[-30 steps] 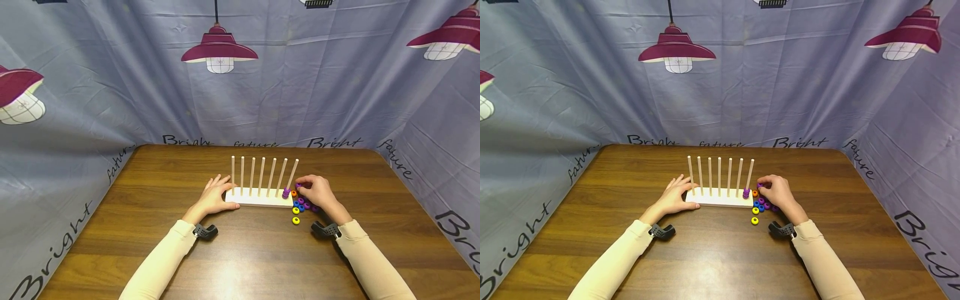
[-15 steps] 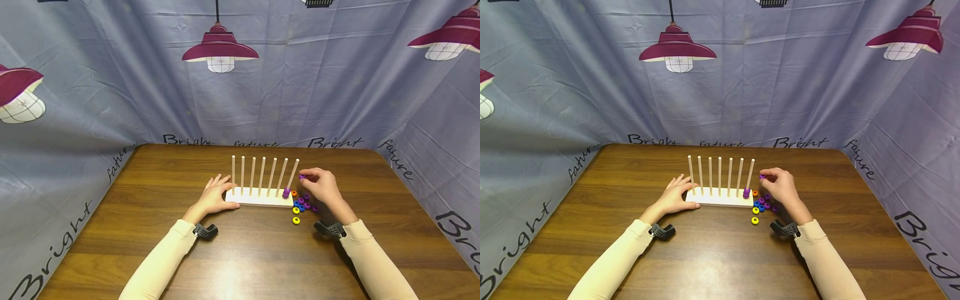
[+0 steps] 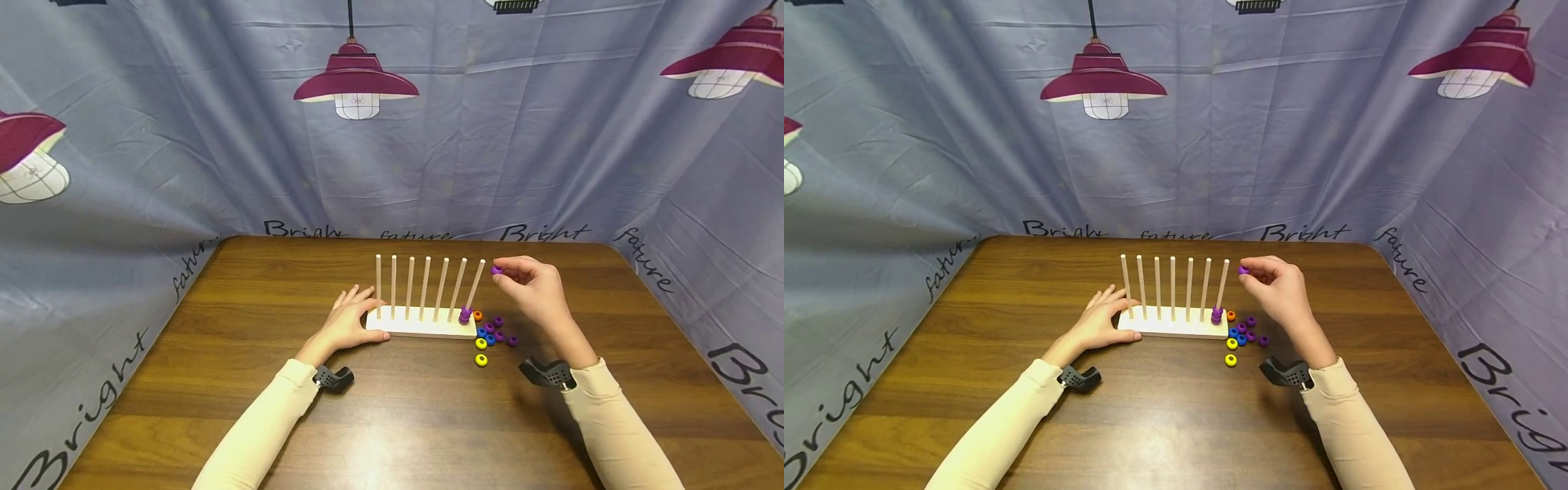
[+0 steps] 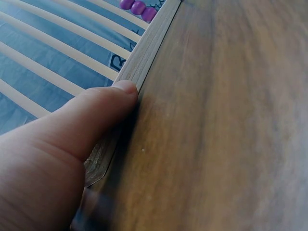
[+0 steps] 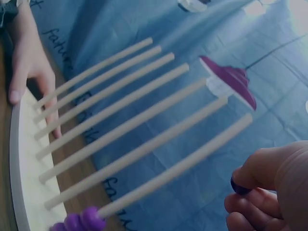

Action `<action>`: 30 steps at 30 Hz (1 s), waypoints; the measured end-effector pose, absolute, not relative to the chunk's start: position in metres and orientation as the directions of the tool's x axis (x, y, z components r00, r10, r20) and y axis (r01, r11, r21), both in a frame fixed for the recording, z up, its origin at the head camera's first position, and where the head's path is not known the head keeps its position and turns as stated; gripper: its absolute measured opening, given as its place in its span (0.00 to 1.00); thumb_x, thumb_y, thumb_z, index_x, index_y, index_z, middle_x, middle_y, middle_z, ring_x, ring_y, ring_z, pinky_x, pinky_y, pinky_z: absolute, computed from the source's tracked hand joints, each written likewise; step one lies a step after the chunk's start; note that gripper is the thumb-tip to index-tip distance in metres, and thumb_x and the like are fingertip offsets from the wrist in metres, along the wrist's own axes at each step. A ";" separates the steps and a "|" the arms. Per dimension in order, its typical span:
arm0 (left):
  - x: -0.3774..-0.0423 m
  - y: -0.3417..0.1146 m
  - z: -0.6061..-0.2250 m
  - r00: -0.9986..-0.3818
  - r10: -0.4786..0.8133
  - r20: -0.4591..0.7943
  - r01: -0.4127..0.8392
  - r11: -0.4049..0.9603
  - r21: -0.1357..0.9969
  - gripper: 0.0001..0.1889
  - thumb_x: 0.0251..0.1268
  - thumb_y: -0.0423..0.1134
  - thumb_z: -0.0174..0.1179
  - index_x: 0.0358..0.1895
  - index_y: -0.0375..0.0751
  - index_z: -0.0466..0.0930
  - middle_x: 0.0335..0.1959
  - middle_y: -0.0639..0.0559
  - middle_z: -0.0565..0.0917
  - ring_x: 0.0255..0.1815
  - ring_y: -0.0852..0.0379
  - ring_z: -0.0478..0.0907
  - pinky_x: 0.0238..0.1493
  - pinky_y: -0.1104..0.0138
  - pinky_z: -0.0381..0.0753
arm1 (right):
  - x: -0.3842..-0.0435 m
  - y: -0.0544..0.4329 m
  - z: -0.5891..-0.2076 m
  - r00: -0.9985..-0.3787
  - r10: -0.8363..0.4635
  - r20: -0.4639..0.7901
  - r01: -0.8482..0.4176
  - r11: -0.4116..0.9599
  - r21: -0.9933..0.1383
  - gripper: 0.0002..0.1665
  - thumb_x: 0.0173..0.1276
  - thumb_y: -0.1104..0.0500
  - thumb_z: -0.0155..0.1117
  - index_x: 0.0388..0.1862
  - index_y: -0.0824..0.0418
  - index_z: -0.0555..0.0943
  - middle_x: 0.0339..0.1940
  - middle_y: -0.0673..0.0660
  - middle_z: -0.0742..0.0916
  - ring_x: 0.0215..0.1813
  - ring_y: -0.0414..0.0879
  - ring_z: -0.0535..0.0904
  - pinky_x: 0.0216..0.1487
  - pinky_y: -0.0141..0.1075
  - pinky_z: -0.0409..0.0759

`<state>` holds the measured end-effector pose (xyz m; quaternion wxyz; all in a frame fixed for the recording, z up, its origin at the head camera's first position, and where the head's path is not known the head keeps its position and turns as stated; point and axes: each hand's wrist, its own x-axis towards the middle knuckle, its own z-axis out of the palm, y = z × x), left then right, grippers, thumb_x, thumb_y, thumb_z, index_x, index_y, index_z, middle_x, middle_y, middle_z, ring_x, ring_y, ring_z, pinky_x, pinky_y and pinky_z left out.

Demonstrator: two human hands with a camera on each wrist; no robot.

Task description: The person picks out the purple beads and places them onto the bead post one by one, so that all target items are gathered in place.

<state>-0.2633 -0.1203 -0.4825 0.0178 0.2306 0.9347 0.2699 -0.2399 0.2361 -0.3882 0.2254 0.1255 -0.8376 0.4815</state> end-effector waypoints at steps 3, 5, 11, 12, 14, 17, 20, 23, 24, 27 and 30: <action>-0.263 -0.122 -0.483 -0.894 0.437 0.098 0.422 0.748 0.513 0.35 0.52 0.60 0.72 0.65 0.53 0.80 0.80 0.42 0.65 0.85 0.35 0.48 0.83 0.39 0.41 | -0.236 0.230 -0.381 -0.863 0.016 0.506 -0.438 0.477 -0.762 0.14 0.61 0.71 0.72 0.46 0.73 0.88 0.36 0.34 0.85 0.35 0.21 0.79 0.36 0.15 0.78; -0.262 -0.122 -0.483 -0.894 0.437 0.100 0.423 0.747 0.513 0.35 0.52 0.60 0.72 0.65 0.53 0.80 0.80 0.41 0.65 0.84 0.35 0.49 0.83 0.39 0.41 | -0.233 0.227 -0.377 -0.860 0.029 0.510 -0.440 0.464 -0.769 0.14 0.61 0.71 0.71 0.46 0.73 0.87 0.36 0.31 0.84 0.35 0.22 0.80 0.36 0.15 0.78; -0.262 -0.121 -0.482 -0.890 0.444 0.104 0.431 0.743 0.512 0.35 0.52 0.60 0.72 0.65 0.53 0.80 0.79 0.41 0.66 0.84 0.34 0.49 0.83 0.39 0.42 | -0.228 0.221 -0.368 -0.832 0.046 0.553 -0.479 0.444 -0.758 0.13 0.60 0.73 0.71 0.45 0.74 0.87 0.35 0.29 0.84 0.34 0.23 0.79 0.34 0.15 0.77; -0.262 -0.121 -0.482 -0.889 0.445 0.106 0.433 0.742 0.512 0.35 0.52 0.60 0.72 0.65 0.53 0.80 0.79 0.41 0.66 0.84 0.34 0.49 0.83 0.39 0.42 | -0.228 0.220 -0.367 -0.826 0.045 0.562 -0.488 0.442 -0.752 0.13 0.60 0.74 0.70 0.45 0.74 0.87 0.36 0.29 0.84 0.34 0.23 0.79 0.34 0.15 0.77; -0.262 -0.121 -0.482 -0.887 0.448 0.109 0.437 0.741 0.510 0.35 0.53 0.60 0.72 0.65 0.53 0.80 0.79 0.41 0.66 0.84 0.34 0.50 0.83 0.38 0.43 | -0.227 0.219 -0.363 -0.809 0.038 0.586 -0.511 0.448 -0.734 0.13 0.60 0.74 0.70 0.45 0.74 0.87 0.37 0.29 0.84 0.34 0.23 0.79 0.33 0.15 0.76; -0.263 -0.121 -0.481 -0.886 0.450 0.110 0.439 0.741 0.508 0.35 0.53 0.60 0.72 0.65 0.52 0.80 0.79 0.41 0.66 0.84 0.34 0.50 0.83 0.38 0.43 | -0.226 0.216 -0.359 -0.789 0.026 0.614 -0.536 0.460 -0.708 0.13 0.60 0.74 0.70 0.45 0.72 0.88 0.38 0.29 0.84 0.34 0.23 0.79 0.33 0.15 0.76; -0.263 -0.121 -0.482 -0.887 0.448 0.109 0.437 0.741 0.510 0.35 0.53 0.60 0.72 0.65 0.53 0.80 0.79 0.41 0.66 0.84 0.34 0.50 0.83 0.38 0.43 | -0.225 0.214 -0.356 -0.783 0.015 0.622 -0.551 0.449 -0.703 0.13 0.60 0.75 0.70 0.45 0.73 0.88 0.39 0.28 0.84 0.35 0.23 0.80 0.32 0.16 0.75; -0.263 -0.121 -0.482 -0.888 0.447 0.107 0.435 0.741 0.512 0.35 0.53 0.60 0.72 0.65 0.53 0.80 0.79 0.41 0.66 0.84 0.34 0.50 0.83 0.38 0.42 | -0.225 0.212 -0.354 -0.790 0.008 0.614 -0.554 0.420 -0.719 0.14 0.59 0.75 0.70 0.46 0.74 0.87 0.39 0.28 0.85 0.35 0.23 0.80 0.32 0.16 0.76; -0.263 -0.121 -0.482 -0.888 0.447 0.107 0.435 0.741 0.512 0.35 0.53 0.60 0.72 0.65 0.53 0.80 0.79 0.41 0.66 0.84 0.34 0.50 0.83 0.38 0.42 | -0.225 0.211 -0.354 -0.793 0.008 0.609 -0.553 0.409 -0.726 0.14 0.59 0.75 0.70 0.45 0.74 0.87 0.38 0.28 0.85 0.35 0.23 0.80 0.32 0.16 0.76; -0.263 -0.121 -0.482 -0.888 0.448 0.106 0.435 0.741 0.512 0.35 0.53 0.60 0.72 0.65 0.53 0.80 0.79 0.41 0.66 0.84 0.34 0.50 0.83 0.38 0.42 | -0.226 0.208 -0.353 -0.796 0.008 0.605 -0.555 0.388 -0.735 0.14 0.59 0.76 0.70 0.45 0.75 0.87 0.38 0.28 0.85 0.35 0.24 0.80 0.32 0.16 0.76; -0.263 -0.121 -0.482 -0.888 0.448 0.109 0.436 0.741 0.511 0.35 0.53 0.60 0.72 0.66 0.53 0.80 0.79 0.41 0.66 0.84 0.34 0.50 0.83 0.38 0.42 | -0.227 0.206 -0.352 -0.794 0.013 0.608 -0.558 0.382 -0.737 0.13 0.59 0.76 0.70 0.44 0.74 0.87 0.37 0.30 0.86 0.34 0.24 0.80 0.32 0.16 0.76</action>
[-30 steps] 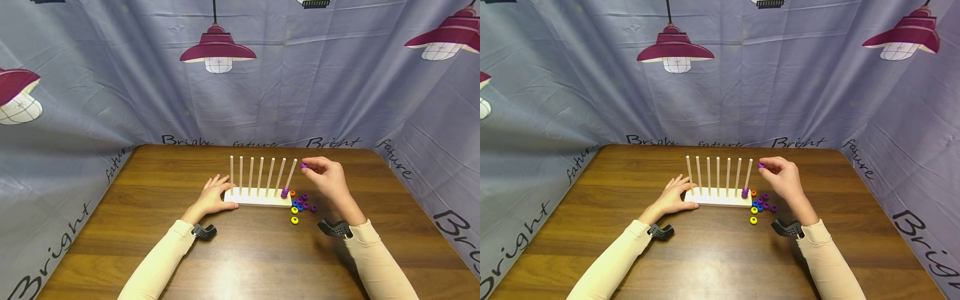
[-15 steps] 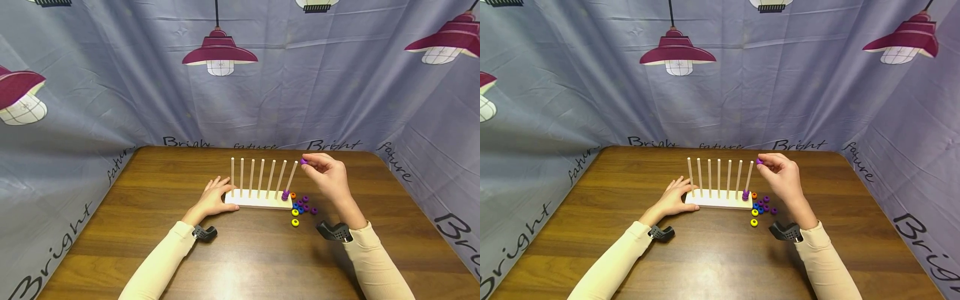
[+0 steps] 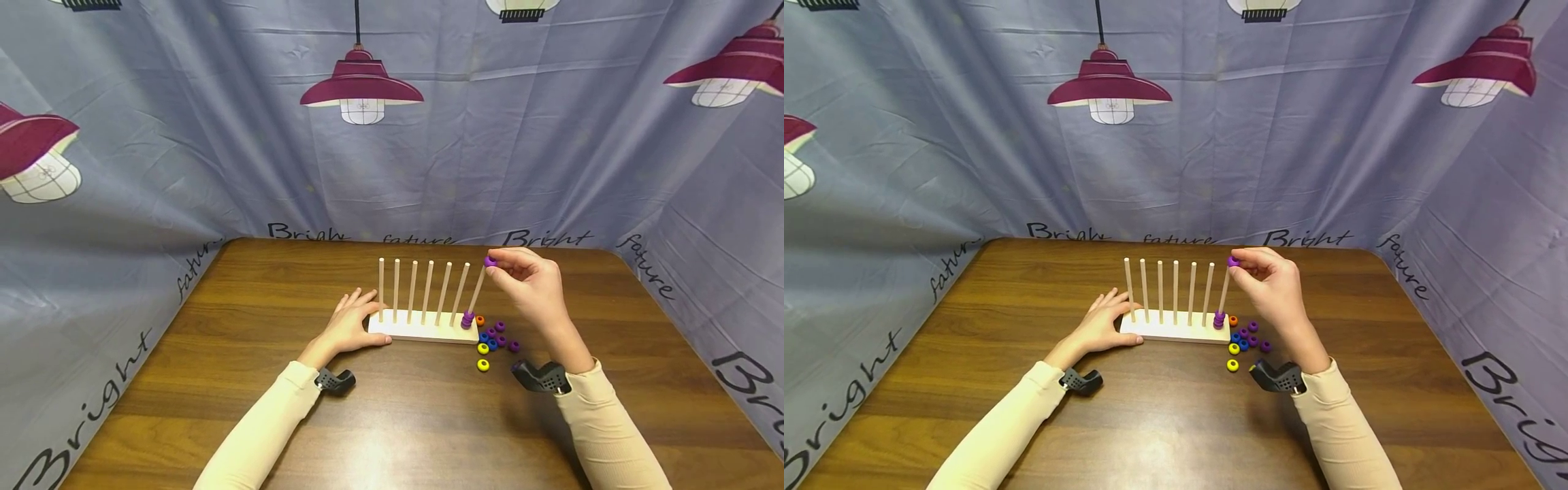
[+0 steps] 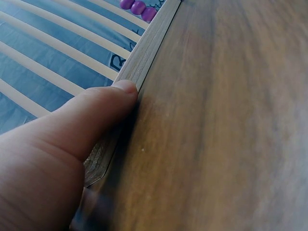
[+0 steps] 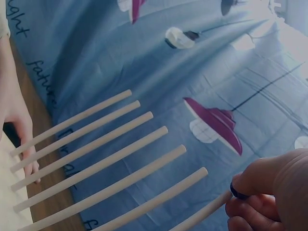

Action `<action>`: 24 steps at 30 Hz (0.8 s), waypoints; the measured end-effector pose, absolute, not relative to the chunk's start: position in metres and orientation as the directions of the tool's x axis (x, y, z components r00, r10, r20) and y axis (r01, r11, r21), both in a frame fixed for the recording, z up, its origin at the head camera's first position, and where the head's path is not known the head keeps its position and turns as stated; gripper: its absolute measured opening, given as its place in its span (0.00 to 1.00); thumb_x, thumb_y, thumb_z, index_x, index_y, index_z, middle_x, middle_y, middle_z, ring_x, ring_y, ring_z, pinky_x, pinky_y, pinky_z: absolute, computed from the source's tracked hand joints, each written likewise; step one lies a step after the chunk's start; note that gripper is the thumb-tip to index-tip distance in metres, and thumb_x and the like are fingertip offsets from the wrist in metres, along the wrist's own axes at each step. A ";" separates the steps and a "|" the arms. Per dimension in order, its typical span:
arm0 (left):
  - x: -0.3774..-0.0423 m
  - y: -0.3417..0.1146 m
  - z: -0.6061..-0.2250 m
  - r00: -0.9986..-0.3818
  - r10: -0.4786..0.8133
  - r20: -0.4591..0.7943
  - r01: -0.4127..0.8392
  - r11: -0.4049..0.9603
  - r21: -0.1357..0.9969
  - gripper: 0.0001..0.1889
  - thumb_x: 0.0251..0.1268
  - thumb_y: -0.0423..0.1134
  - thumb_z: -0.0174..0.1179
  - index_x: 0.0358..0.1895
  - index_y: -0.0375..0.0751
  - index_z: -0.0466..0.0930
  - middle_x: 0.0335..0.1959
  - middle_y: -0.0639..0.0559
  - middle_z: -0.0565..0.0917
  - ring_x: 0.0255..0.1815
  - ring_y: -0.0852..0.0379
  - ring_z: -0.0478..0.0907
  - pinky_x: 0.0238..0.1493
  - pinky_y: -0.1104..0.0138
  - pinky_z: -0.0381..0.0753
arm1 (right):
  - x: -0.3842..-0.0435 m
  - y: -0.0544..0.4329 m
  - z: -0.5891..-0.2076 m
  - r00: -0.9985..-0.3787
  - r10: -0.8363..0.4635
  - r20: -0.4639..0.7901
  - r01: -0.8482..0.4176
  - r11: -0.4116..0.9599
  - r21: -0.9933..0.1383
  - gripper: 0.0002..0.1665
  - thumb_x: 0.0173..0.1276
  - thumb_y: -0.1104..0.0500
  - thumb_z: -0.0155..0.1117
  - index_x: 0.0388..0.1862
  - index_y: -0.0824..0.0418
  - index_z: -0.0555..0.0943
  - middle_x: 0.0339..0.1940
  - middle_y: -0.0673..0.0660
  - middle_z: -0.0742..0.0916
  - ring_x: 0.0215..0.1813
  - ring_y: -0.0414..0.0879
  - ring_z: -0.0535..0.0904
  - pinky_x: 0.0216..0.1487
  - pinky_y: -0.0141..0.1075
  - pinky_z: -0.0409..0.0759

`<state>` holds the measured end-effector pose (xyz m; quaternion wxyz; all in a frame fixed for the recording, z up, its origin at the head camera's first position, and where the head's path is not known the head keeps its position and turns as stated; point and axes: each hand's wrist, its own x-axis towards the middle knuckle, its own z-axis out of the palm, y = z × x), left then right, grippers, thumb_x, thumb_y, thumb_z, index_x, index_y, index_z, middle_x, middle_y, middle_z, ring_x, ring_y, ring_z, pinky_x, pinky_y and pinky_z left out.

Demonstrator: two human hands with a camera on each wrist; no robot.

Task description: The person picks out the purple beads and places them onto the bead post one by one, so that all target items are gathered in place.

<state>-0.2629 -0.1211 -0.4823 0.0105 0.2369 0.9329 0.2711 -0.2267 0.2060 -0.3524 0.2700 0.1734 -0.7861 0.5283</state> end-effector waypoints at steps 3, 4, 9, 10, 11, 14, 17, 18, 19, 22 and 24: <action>-0.263 -0.121 -0.482 -0.887 0.447 0.113 0.437 0.739 0.512 0.36 0.53 0.60 0.73 0.66 0.53 0.80 0.79 0.41 0.66 0.84 0.34 0.50 0.83 0.38 0.42 | -0.228 0.205 -0.353 -0.796 0.011 0.606 -0.557 0.380 -0.739 0.13 0.59 0.77 0.70 0.44 0.74 0.87 0.37 0.31 0.86 0.34 0.24 0.81 0.32 0.16 0.77; -0.262 -0.121 -0.482 -0.888 0.446 0.115 0.438 0.740 0.511 0.36 0.52 0.60 0.73 0.66 0.53 0.80 0.79 0.41 0.66 0.84 0.34 0.50 0.83 0.38 0.42 | -0.228 0.205 -0.354 -0.796 0.010 0.605 -0.556 0.380 -0.739 0.13 0.59 0.77 0.69 0.44 0.74 0.87 0.37 0.30 0.86 0.34 0.24 0.81 0.32 0.17 0.77; -0.262 -0.121 -0.483 -0.888 0.444 0.117 0.437 0.740 0.510 0.35 0.52 0.60 0.73 0.65 0.53 0.80 0.79 0.41 0.66 0.84 0.33 0.50 0.83 0.38 0.43 | -0.229 0.205 -0.356 -0.808 -0.012 0.589 -0.538 0.424 -0.729 0.13 0.59 0.75 0.70 0.44 0.74 0.87 0.38 0.34 0.86 0.35 0.24 0.80 0.33 0.17 0.78; -0.263 -0.121 -0.483 -0.888 0.444 0.115 0.437 0.741 0.510 0.35 0.52 0.60 0.73 0.66 0.53 0.80 0.79 0.41 0.66 0.84 0.33 0.50 0.83 0.38 0.42 | -0.229 0.206 -0.356 -0.810 -0.016 0.586 -0.533 0.435 -0.726 0.13 0.59 0.75 0.70 0.44 0.73 0.88 0.38 0.36 0.86 0.35 0.24 0.80 0.33 0.17 0.78; -0.263 -0.121 -0.483 -0.888 0.446 0.113 0.437 0.741 0.510 0.35 0.52 0.60 0.73 0.66 0.53 0.80 0.79 0.41 0.66 0.84 0.33 0.50 0.83 0.38 0.42 | -0.229 0.206 -0.357 -0.814 -0.019 0.581 -0.527 0.448 -0.722 0.13 0.59 0.75 0.71 0.44 0.73 0.88 0.38 0.39 0.87 0.34 0.24 0.80 0.33 0.17 0.78; -0.263 -0.121 -0.483 -0.888 0.448 0.106 0.435 0.742 0.511 0.36 0.53 0.61 0.72 0.66 0.54 0.80 0.80 0.42 0.65 0.84 0.34 0.49 0.83 0.38 0.42 | -0.227 0.206 -0.359 -0.823 -0.027 0.567 -0.510 0.472 -0.719 0.12 0.59 0.74 0.71 0.43 0.71 0.88 0.38 0.50 0.89 0.34 0.24 0.79 0.33 0.17 0.77; -0.263 -0.121 -0.483 -0.889 0.447 0.101 0.431 0.743 0.512 0.36 0.53 0.61 0.72 0.66 0.54 0.80 0.80 0.42 0.65 0.84 0.34 0.49 0.83 0.39 0.41 | -0.226 0.206 -0.362 -0.834 -0.029 0.551 -0.496 0.477 -0.726 0.12 0.59 0.73 0.71 0.44 0.70 0.89 0.38 0.61 0.89 0.34 0.24 0.79 0.33 0.17 0.77; -0.263 -0.121 -0.483 -0.889 0.446 0.101 0.431 0.744 0.511 0.36 0.52 0.61 0.73 0.66 0.54 0.80 0.80 0.42 0.65 0.84 0.34 0.49 0.83 0.39 0.41 | -0.225 0.206 -0.363 -0.836 -0.032 0.548 -0.494 0.478 -0.726 0.13 0.59 0.73 0.71 0.44 0.70 0.89 0.38 0.63 0.89 0.33 0.24 0.79 0.33 0.17 0.77; -0.263 -0.121 -0.483 -0.890 0.445 0.100 0.430 0.745 0.509 0.36 0.52 0.61 0.73 0.66 0.54 0.80 0.80 0.42 0.65 0.84 0.34 0.49 0.83 0.39 0.41 | -0.225 0.206 -0.364 -0.839 -0.037 0.544 -0.493 0.477 -0.728 0.13 0.59 0.73 0.71 0.44 0.71 0.88 0.39 0.65 0.89 0.33 0.23 0.79 0.34 0.16 0.77; -0.263 -0.121 -0.482 -0.890 0.443 0.104 0.430 0.746 0.509 0.35 0.52 0.61 0.73 0.65 0.54 0.80 0.80 0.42 0.65 0.84 0.34 0.49 0.83 0.39 0.42 | -0.226 0.207 -0.368 -0.843 -0.049 0.536 -0.491 0.477 -0.729 0.13 0.59 0.72 0.72 0.45 0.71 0.88 0.39 0.67 0.89 0.34 0.23 0.79 0.34 0.16 0.78; -0.263 -0.121 -0.482 -0.890 0.443 0.104 0.431 0.746 0.508 0.35 0.52 0.61 0.73 0.65 0.53 0.80 0.80 0.42 0.65 0.84 0.34 0.49 0.83 0.38 0.42 | -0.226 0.207 -0.370 -0.844 -0.060 0.534 -0.494 0.477 -0.727 0.13 0.59 0.72 0.72 0.44 0.71 0.88 0.40 0.67 0.90 0.34 0.23 0.78 0.34 0.16 0.78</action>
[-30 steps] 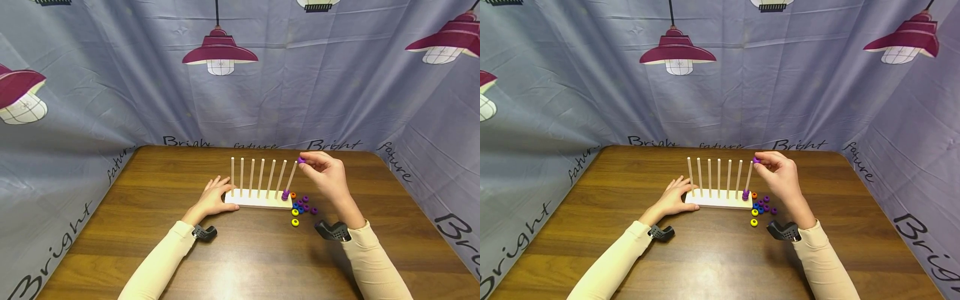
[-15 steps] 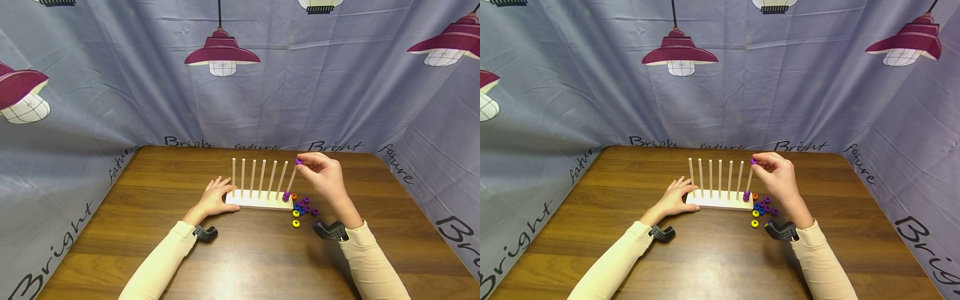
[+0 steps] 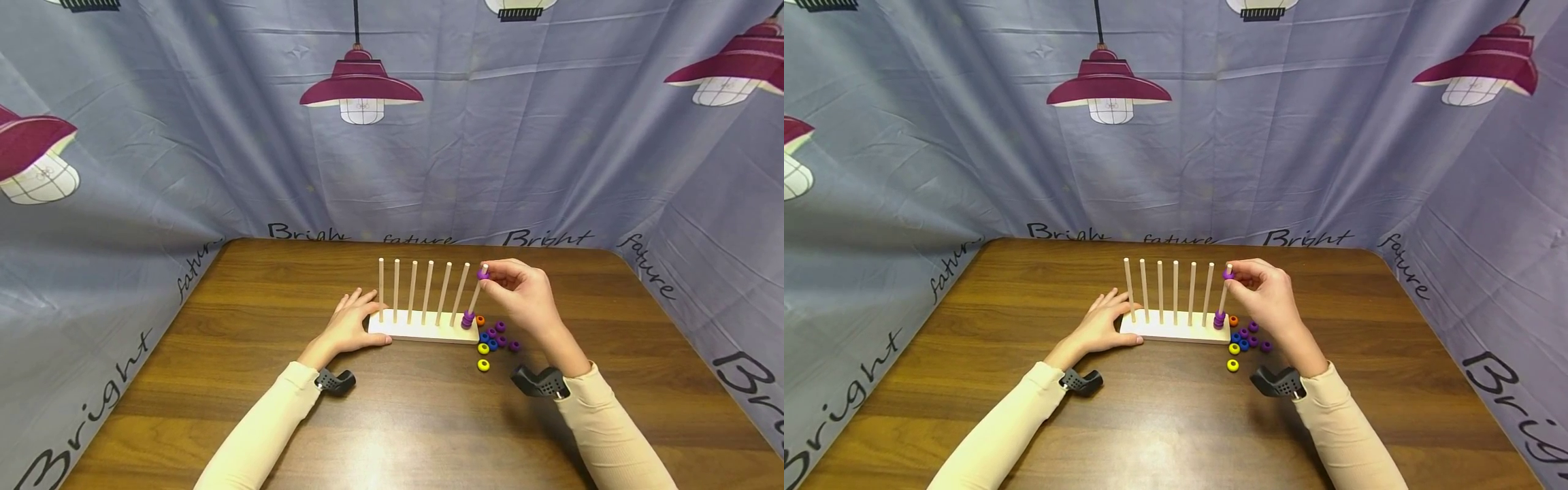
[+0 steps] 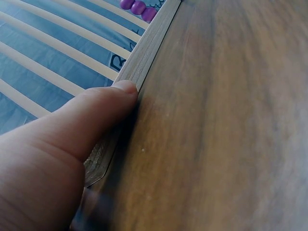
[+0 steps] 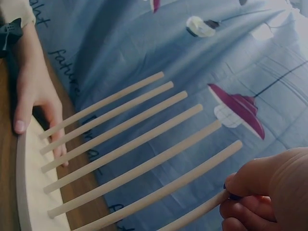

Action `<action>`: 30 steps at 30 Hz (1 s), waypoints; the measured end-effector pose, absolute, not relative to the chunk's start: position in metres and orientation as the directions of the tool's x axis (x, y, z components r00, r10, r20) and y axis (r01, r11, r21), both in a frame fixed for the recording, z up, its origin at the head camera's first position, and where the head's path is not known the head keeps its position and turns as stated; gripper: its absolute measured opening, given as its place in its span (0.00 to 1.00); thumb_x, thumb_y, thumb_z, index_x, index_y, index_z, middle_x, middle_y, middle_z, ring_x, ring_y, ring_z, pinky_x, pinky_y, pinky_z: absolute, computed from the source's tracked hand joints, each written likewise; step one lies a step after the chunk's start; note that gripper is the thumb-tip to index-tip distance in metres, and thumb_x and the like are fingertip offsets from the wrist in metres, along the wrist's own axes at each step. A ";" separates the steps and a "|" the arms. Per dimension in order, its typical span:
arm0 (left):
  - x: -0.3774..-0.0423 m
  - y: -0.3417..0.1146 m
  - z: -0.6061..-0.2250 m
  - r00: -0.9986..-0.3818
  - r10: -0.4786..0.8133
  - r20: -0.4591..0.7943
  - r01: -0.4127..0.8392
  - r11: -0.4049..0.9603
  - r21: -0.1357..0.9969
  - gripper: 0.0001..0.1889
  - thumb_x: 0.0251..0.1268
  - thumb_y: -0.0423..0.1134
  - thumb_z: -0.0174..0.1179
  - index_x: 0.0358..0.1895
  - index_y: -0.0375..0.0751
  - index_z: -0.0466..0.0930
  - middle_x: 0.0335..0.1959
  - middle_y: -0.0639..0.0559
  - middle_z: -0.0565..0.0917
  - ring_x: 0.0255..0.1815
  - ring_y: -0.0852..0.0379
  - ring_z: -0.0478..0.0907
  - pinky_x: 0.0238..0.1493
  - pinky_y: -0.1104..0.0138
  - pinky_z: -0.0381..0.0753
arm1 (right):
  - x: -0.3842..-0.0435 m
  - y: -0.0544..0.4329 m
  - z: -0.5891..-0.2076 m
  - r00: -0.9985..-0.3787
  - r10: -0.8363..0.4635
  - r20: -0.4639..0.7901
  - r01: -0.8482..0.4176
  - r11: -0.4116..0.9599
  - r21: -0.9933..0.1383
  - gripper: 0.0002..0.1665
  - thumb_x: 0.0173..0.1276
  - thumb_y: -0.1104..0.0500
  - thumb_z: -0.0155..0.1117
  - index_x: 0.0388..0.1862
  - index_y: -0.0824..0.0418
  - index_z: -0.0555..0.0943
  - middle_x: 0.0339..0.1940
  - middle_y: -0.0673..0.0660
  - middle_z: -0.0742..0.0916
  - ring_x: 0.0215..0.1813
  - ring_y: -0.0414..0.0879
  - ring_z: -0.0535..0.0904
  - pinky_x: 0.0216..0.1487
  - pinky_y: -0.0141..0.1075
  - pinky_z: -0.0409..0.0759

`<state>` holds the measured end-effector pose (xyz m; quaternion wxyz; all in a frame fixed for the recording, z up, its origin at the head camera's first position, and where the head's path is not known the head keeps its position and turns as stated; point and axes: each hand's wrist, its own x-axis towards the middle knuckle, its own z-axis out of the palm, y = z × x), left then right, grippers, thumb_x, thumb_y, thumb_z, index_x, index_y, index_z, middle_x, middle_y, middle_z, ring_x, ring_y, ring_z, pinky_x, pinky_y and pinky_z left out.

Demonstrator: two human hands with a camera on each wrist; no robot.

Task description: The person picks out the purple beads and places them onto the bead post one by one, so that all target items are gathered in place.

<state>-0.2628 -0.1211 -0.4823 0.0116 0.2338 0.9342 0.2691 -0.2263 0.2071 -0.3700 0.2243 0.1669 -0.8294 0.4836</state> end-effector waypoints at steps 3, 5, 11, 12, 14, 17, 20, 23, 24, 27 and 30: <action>-0.262 -0.121 -0.483 -0.890 0.444 0.105 0.431 0.745 0.509 0.35 0.52 0.61 0.73 0.65 0.53 0.80 0.80 0.42 0.65 0.84 0.34 0.49 0.83 0.38 0.42 | -0.227 0.208 -0.373 -0.848 -0.074 0.525 -0.491 0.484 -0.724 0.11 0.59 0.72 0.73 0.42 0.71 0.88 0.40 0.68 0.90 0.33 0.23 0.78 0.34 0.16 0.77; -0.263 -0.121 -0.483 -0.890 0.445 0.104 0.432 0.745 0.508 0.35 0.52 0.61 0.73 0.65 0.54 0.80 0.80 0.42 0.65 0.84 0.34 0.49 0.83 0.38 0.42 | -0.227 0.208 -0.376 -0.852 -0.080 0.517 -0.486 0.488 -0.725 0.10 0.59 0.72 0.73 0.41 0.70 0.89 0.40 0.67 0.90 0.33 0.24 0.78 0.34 0.17 0.78; -0.264 -0.121 -0.483 -0.891 0.442 0.099 0.428 0.751 0.503 0.36 0.52 0.61 0.73 0.65 0.53 0.80 0.80 0.42 0.65 0.84 0.35 0.49 0.83 0.39 0.41 | -0.228 0.209 -0.380 -0.859 -0.088 0.504 -0.476 0.496 -0.726 0.07 0.58 0.72 0.73 0.37 0.69 0.88 0.40 0.67 0.90 0.33 0.24 0.79 0.35 0.17 0.79; -0.264 -0.121 -0.483 -0.891 0.443 0.098 0.428 0.751 0.502 0.36 0.52 0.61 0.72 0.66 0.53 0.80 0.80 0.42 0.65 0.84 0.35 0.49 0.83 0.39 0.41 | -0.228 0.209 -0.380 -0.860 -0.088 0.502 -0.476 0.494 -0.728 0.07 0.58 0.72 0.73 0.37 0.69 0.88 0.40 0.67 0.90 0.33 0.24 0.79 0.35 0.17 0.79; -0.264 -0.121 -0.483 -0.891 0.443 0.096 0.428 0.752 0.502 0.36 0.52 0.61 0.72 0.66 0.53 0.79 0.80 0.42 0.65 0.84 0.35 0.49 0.83 0.40 0.41 | -0.229 0.210 -0.381 -0.863 -0.087 0.497 -0.471 0.493 -0.731 0.06 0.58 0.72 0.73 0.36 0.68 0.88 0.39 0.67 0.90 0.33 0.25 0.80 0.35 0.18 0.80; -0.264 -0.120 -0.483 -0.891 0.444 0.098 0.429 0.750 0.503 0.36 0.52 0.61 0.72 0.66 0.53 0.79 0.80 0.42 0.65 0.84 0.35 0.50 0.83 0.39 0.42 | -0.230 0.212 -0.383 -0.869 -0.089 0.487 -0.460 0.507 -0.729 0.07 0.58 0.70 0.73 0.36 0.67 0.88 0.38 0.64 0.90 0.33 0.25 0.81 0.35 0.19 0.80; -0.264 -0.120 -0.483 -0.889 0.446 0.101 0.432 0.747 0.505 0.36 0.52 0.61 0.73 0.65 0.53 0.80 0.79 0.42 0.66 0.84 0.34 0.50 0.83 0.39 0.43 | -0.231 0.215 -0.385 -0.876 -0.096 0.472 -0.447 0.525 -0.724 0.07 0.59 0.69 0.74 0.38 0.68 0.88 0.37 0.63 0.90 0.33 0.25 0.81 0.35 0.19 0.80; -0.264 -0.120 -0.482 -0.891 0.444 0.093 0.426 0.749 0.508 0.36 0.52 0.61 0.73 0.66 0.54 0.80 0.80 0.42 0.65 0.84 0.35 0.49 0.83 0.39 0.42 | -0.231 0.217 -0.386 -0.878 -0.109 0.466 -0.445 0.543 -0.712 0.08 0.59 0.69 0.73 0.39 0.69 0.88 0.37 0.64 0.90 0.32 0.25 0.80 0.35 0.18 0.79; -0.264 -0.120 -0.482 -0.891 0.444 0.092 0.425 0.748 0.510 0.36 0.52 0.61 0.73 0.65 0.54 0.80 0.80 0.42 0.65 0.84 0.35 0.49 0.83 0.39 0.42 | -0.231 0.217 -0.386 -0.879 -0.112 0.463 -0.443 0.549 -0.709 0.08 0.60 0.69 0.73 0.39 0.68 0.88 0.37 0.64 0.90 0.32 0.25 0.80 0.35 0.18 0.79; -0.264 -0.121 -0.481 -0.892 0.444 0.084 0.421 0.751 0.509 0.36 0.53 0.61 0.72 0.66 0.55 0.79 0.80 0.43 0.64 0.85 0.35 0.48 0.83 0.39 0.41 | -0.230 0.218 -0.386 -0.880 -0.116 0.461 -0.439 0.571 -0.694 0.08 0.60 0.68 0.73 0.39 0.67 0.89 0.37 0.63 0.91 0.32 0.26 0.79 0.33 0.19 0.78; -0.264 -0.121 -0.481 -0.890 0.447 0.087 0.425 0.748 0.510 0.36 0.53 0.61 0.72 0.66 0.54 0.79 0.80 0.42 0.64 0.85 0.35 0.48 0.83 0.39 0.41 | -0.229 0.219 -0.387 -0.886 -0.113 0.450 -0.427 0.580 -0.694 0.08 0.60 0.67 0.73 0.39 0.67 0.89 0.37 0.63 0.91 0.31 0.27 0.78 0.32 0.20 0.77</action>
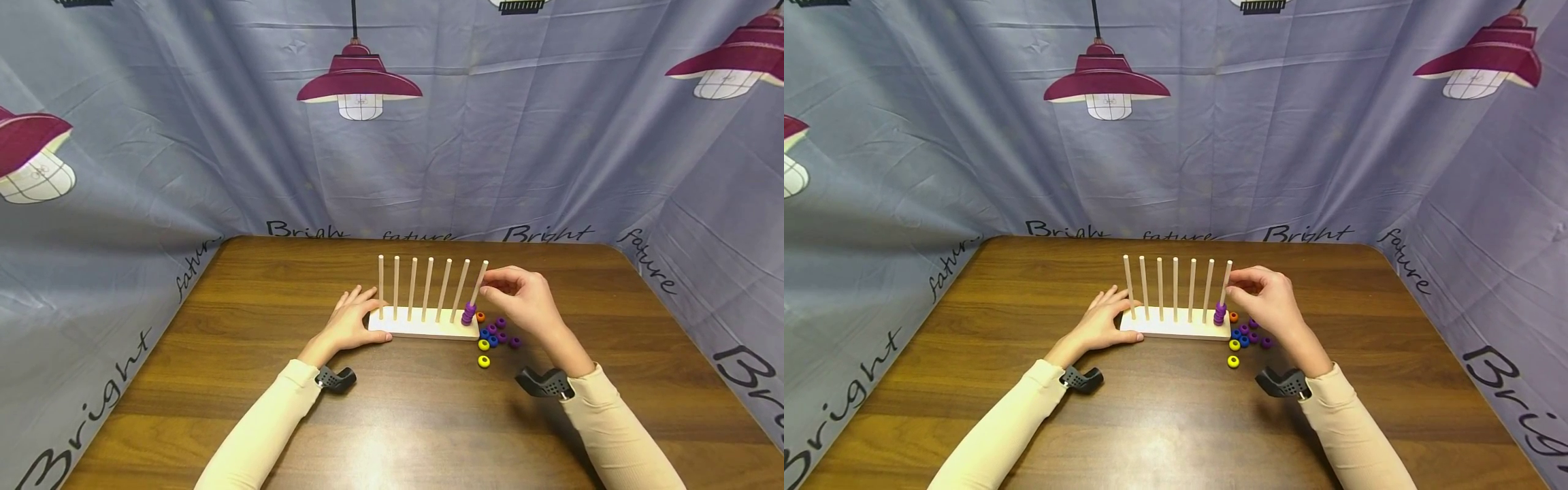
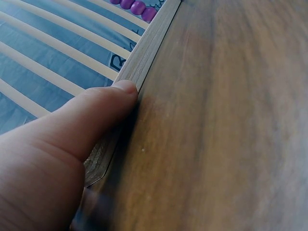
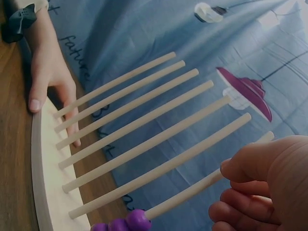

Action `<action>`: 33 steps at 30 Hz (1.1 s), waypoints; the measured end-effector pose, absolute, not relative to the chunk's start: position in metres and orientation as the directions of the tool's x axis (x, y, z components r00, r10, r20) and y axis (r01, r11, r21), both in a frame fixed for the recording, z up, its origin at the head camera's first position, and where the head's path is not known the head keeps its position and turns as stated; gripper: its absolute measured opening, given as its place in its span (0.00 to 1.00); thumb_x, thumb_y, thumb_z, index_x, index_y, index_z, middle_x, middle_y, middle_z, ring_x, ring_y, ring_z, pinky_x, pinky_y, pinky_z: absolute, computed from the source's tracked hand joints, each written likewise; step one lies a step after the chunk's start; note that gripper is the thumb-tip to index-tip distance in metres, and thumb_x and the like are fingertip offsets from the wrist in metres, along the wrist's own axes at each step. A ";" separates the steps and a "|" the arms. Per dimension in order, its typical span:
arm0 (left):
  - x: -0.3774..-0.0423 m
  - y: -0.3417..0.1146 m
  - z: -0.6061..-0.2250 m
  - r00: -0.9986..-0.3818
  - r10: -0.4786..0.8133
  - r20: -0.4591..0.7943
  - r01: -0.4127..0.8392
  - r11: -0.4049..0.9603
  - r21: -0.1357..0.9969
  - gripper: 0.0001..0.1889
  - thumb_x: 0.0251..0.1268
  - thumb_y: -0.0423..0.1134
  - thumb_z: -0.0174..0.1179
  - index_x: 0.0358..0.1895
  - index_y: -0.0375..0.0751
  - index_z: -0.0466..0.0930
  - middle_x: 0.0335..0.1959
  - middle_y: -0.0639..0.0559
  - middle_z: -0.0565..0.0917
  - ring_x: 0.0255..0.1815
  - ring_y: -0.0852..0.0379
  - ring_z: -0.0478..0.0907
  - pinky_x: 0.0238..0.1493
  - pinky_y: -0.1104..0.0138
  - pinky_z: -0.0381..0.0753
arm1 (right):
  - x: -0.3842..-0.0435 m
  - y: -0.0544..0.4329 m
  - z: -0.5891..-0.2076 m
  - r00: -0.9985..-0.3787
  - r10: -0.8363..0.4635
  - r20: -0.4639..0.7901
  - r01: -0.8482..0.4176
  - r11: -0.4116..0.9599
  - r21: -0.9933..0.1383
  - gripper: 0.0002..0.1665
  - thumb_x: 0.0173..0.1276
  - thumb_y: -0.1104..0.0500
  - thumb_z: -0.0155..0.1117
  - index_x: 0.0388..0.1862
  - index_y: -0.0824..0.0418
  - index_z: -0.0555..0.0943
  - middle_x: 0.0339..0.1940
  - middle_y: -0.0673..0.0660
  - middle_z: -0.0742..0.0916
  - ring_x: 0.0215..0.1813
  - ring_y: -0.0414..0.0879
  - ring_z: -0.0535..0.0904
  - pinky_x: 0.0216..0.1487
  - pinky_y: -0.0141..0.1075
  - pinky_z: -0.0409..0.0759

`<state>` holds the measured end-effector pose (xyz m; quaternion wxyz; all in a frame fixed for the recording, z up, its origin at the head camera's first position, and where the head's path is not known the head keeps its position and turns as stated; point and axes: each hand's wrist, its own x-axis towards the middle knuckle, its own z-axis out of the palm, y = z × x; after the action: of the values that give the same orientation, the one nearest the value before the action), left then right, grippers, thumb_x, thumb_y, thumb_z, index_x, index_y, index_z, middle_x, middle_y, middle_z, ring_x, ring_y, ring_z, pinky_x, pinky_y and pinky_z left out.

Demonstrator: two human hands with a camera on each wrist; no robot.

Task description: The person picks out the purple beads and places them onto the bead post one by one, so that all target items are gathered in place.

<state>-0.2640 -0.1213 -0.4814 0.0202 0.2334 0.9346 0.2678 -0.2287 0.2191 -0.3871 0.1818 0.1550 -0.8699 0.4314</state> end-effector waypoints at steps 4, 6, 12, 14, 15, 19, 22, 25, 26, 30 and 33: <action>-0.263 -0.121 -0.482 -0.890 0.446 0.093 0.427 0.746 0.512 0.36 0.53 0.61 0.72 0.66 0.53 0.79 0.80 0.42 0.64 0.84 0.34 0.48 0.83 0.39 0.41 | -0.226 0.222 -0.390 -0.898 -0.110 0.426 -0.405 0.586 -0.702 0.09 0.60 0.66 0.72 0.41 0.67 0.89 0.37 0.65 0.91 0.30 0.27 0.78 0.32 0.20 0.77; -0.263 -0.122 -0.482 -0.892 0.444 0.091 0.424 0.748 0.511 0.36 0.53 0.61 0.72 0.66 0.53 0.79 0.80 0.42 0.64 0.85 0.35 0.48 0.83 0.39 0.41 | -0.226 0.223 -0.392 -0.905 -0.113 0.410 -0.393 0.590 -0.705 0.10 0.61 0.66 0.73 0.42 0.67 0.89 0.38 0.65 0.91 0.30 0.27 0.78 0.32 0.20 0.77; -0.263 -0.122 -0.483 -0.892 0.442 0.095 0.425 0.748 0.509 0.35 0.53 0.61 0.72 0.66 0.53 0.79 0.80 0.42 0.65 0.85 0.35 0.48 0.83 0.39 0.41 | -0.232 0.235 -0.406 -0.936 -0.110 0.334 -0.324 0.642 -0.695 0.13 0.62 0.64 0.73 0.45 0.69 0.88 0.41 0.66 0.92 0.33 0.27 0.79 0.35 0.20 0.78; -0.263 -0.122 -0.483 -0.891 0.443 0.094 0.426 0.748 0.509 0.35 0.53 0.60 0.72 0.66 0.53 0.79 0.80 0.42 0.65 0.85 0.35 0.48 0.83 0.39 0.42 | -0.235 0.241 -0.415 -0.946 -0.105 0.305 -0.293 0.676 -0.676 0.14 0.62 0.64 0.72 0.46 0.70 0.88 0.42 0.66 0.92 0.34 0.30 0.80 0.35 0.20 0.78; -0.263 -0.122 -0.483 -0.891 0.445 0.092 0.426 0.750 0.507 0.35 0.53 0.61 0.72 0.66 0.53 0.79 0.80 0.42 0.64 0.85 0.35 0.48 0.83 0.39 0.41 | -0.236 0.245 -0.420 -0.950 -0.103 0.296 -0.282 0.692 -0.664 0.14 0.62 0.64 0.72 0.45 0.70 0.88 0.41 0.66 0.92 0.34 0.32 0.81 0.35 0.21 0.78; -0.263 -0.121 -0.481 -0.892 0.445 0.083 0.421 0.750 0.509 0.36 0.53 0.61 0.72 0.66 0.53 0.79 0.80 0.43 0.64 0.85 0.36 0.47 0.84 0.40 0.41 | -0.238 0.257 -0.435 -0.958 -0.100 0.268 -0.252 0.737 -0.627 0.14 0.61 0.65 0.73 0.45 0.69 0.88 0.41 0.66 0.92 0.36 0.41 0.85 0.36 0.22 0.79; -0.263 -0.120 -0.480 -0.892 0.442 0.091 0.422 0.746 0.515 0.36 0.52 0.60 0.73 0.65 0.53 0.80 0.80 0.42 0.65 0.84 0.35 0.49 0.83 0.40 0.41 | -0.236 0.265 -0.442 -0.964 -0.096 0.249 -0.233 0.755 -0.613 0.14 0.61 0.64 0.74 0.46 0.69 0.88 0.40 0.65 0.92 0.37 0.46 0.86 0.36 0.24 0.79; -0.262 -0.120 -0.479 -0.893 0.441 0.092 0.421 0.747 0.515 0.35 0.52 0.60 0.73 0.65 0.52 0.80 0.80 0.42 0.65 0.84 0.35 0.49 0.83 0.39 0.42 | -0.235 0.270 -0.447 -0.971 -0.093 0.219 -0.209 0.771 -0.601 0.16 0.60 0.63 0.74 0.47 0.68 0.88 0.39 0.64 0.92 0.37 0.47 0.86 0.36 0.27 0.80; -0.262 -0.120 -0.479 -0.892 0.442 0.096 0.424 0.745 0.514 0.35 0.52 0.60 0.73 0.65 0.52 0.80 0.79 0.41 0.66 0.84 0.34 0.50 0.83 0.39 0.42 | -0.234 0.271 -0.448 -0.973 -0.094 0.211 -0.205 0.775 -0.598 0.16 0.60 0.63 0.74 0.47 0.68 0.88 0.38 0.64 0.92 0.37 0.47 0.86 0.36 0.28 0.79; -0.262 -0.120 -0.478 -0.892 0.442 0.090 0.422 0.748 0.513 0.35 0.52 0.60 0.73 0.65 0.52 0.80 0.79 0.42 0.65 0.84 0.34 0.49 0.83 0.39 0.42 | -0.235 0.273 -0.452 -0.977 -0.100 0.191 -0.195 0.784 -0.590 0.17 0.59 0.62 0.75 0.47 0.67 0.88 0.37 0.62 0.92 0.37 0.46 0.86 0.37 0.31 0.80; -0.262 -0.120 -0.478 -0.891 0.443 0.095 0.426 0.746 0.513 0.36 0.52 0.60 0.73 0.65 0.52 0.80 0.79 0.41 0.66 0.84 0.34 0.50 0.83 0.39 0.42 | -0.236 0.275 -0.455 -0.977 -0.103 0.187 -0.195 0.787 -0.585 0.17 0.59 0.61 0.75 0.47 0.67 0.88 0.36 0.61 0.92 0.36 0.44 0.86 0.37 0.31 0.80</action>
<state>-0.2621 -0.1198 -0.4783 0.0163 0.2326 0.9341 0.2704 -0.2362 0.2747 -0.4550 0.0725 0.0789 -0.9425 0.3165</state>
